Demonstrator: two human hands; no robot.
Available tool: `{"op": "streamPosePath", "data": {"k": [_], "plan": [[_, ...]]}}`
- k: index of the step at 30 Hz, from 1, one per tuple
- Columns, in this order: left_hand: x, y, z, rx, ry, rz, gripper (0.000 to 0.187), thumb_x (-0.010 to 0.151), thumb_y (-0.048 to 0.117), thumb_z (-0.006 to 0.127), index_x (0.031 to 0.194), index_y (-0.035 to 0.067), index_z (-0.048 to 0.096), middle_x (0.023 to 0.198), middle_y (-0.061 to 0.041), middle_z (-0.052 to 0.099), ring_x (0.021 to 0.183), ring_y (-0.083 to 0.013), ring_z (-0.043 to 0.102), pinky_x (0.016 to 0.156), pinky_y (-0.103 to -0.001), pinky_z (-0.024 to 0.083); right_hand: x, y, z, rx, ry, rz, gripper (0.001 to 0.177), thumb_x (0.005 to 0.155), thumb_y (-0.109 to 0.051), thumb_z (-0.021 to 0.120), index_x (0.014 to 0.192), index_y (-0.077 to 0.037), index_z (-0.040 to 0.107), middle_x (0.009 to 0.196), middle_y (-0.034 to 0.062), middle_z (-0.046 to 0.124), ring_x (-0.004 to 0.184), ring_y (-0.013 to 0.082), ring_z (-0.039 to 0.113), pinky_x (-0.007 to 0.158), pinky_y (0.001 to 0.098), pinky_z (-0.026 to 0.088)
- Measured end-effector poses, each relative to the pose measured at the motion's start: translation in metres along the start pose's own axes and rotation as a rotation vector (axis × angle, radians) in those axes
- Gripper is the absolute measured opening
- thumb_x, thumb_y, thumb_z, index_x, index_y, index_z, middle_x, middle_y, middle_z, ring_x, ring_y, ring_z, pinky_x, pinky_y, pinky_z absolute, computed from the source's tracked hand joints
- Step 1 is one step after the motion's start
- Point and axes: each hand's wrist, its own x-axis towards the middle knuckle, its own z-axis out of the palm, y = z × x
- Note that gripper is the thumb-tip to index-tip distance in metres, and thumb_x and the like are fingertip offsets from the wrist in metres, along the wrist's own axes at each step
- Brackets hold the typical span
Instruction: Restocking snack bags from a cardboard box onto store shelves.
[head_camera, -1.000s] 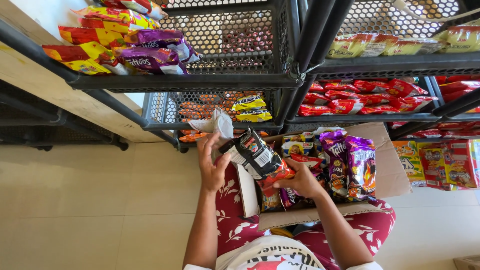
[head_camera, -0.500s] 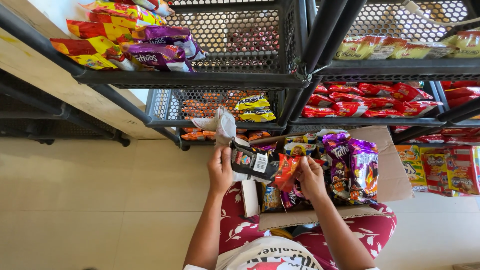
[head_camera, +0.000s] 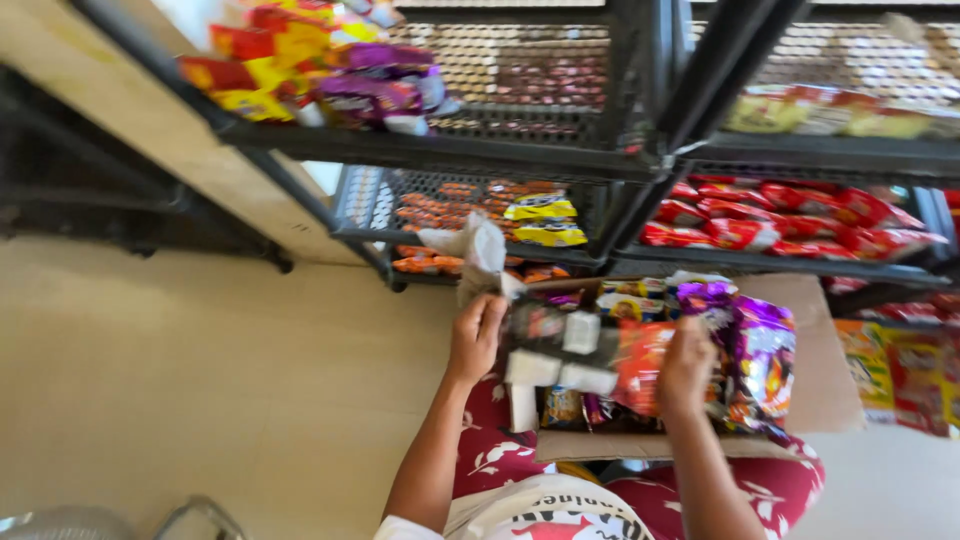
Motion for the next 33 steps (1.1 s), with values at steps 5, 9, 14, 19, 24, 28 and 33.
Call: {"op": "streamPosePath", "data": {"k": [5,9,14,19,24,28,33], "plan": [[-0.030,-0.021,-0.024,0.169,-0.026,-0.252,0.024,0.101,0.029,0.062,0.100,0.005,0.069,0.085,-0.009,0.074,0.075,-0.0158,0.069,0.069,-0.033,0.055,0.016,-0.124,0.013,0.450,0.061,0.449,0.051,0.089,-0.063,0.063,0.109,-0.016,0.059,0.094,0.0013,0.071,0.075,0.0177,0.071,0.065,0.0338,0.060],[-0.074,-0.018,-0.002,0.305,-0.104,0.034,0.011,0.096,0.018,0.069,0.094,0.007,0.069,0.091,-0.010,0.069,0.089,-0.0266,0.067,0.078,-0.041,0.054,0.026,-0.081,0.040,-0.265,-0.380,0.241,0.038,0.082,-0.041,0.078,0.101,-0.009,0.070,0.076,0.0029,0.068,0.059,0.0124,0.056,0.052,0.0315,0.046],[-0.108,-0.026,0.031,0.374,-0.207,0.227,0.010,0.097,0.017,0.072,0.091,0.009,0.069,0.091,-0.008,0.065,0.089,-0.0263,0.062,0.081,-0.043,0.051,0.021,-0.054,0.085,-0.586,-0.642,0.001,0.029,0.084,-0.032,0.085,0.094,-0.007,0.072,0.065,0.0048,0.065,0.054,0.0111,0.052,0.053,0.0316,0.045],[-0.130,-0.066,0.060,0.386,-0.402,0.123,0.017,0.093,0.018,0.072,0.103,0.005,0.073,0.101,-0.016,0.063,0.100,-0.0313,0.061,0.085,-0.045,0.054,0.009,-0.009,0.107,-1.049,-0.728,-0.365,0.044,0.081,-0.042,0.082,0.083,-0.002,0.066,0.065,0.0143,0.063,0.056,0.0256,0.055,0.056,0.0427,0.048],[-0.151,-0.116,0.076,0.586,-0.637,-0.015,0.051,0.095,0.033,0.071,0.135,0.004,0.059,0.127,-0.023,0.055,0.122,-0.0382,0.052,0.102,-0.054,0.047,0.000,0.008,0.113,-0.887,-0.802,-0.083,0.045,0.088,-0.042,0.079,0.081,0.000,0.065,0.063,0.0157,0.063,0.055,0.0250,0.056,0.056,0.0401,0.049],[-0.119,-0.043,0.070,0.232,-0.568,-0.189,0.125,0.072,0.066,0.071,0.161,0.001,0.011,0.152,-0.038,0.026,0.141,-0.0552,0.030,0.112,-0.066,0.031,-0.005,-0.002,0.117,-0.472,-0.715,0.249,0.031,0.098,-0.031,0.070,0.085,-0.003,0.070,0.072,0.0080,0.067,0.060,0.0135,0.055,0.055,0.0316,0.046],[-0.098,0.004,0.070,0.332,-0.346,-0.015,0.106,0.087,0.055,0.066,0.167,0.011,0.015,0.161,-0.030,0.024,0.146,-0.0512,0.029,0.117,-0.063,0.033,0.009,0.042,0.110,0.049,-0.686,0.420,0.027,0.114,-0.018,0.065,0.093,-0.001,0.062,0.085,0.0083,0.068,0.070,0.0149,0.060,0.060,0.0314,0.050]]}}
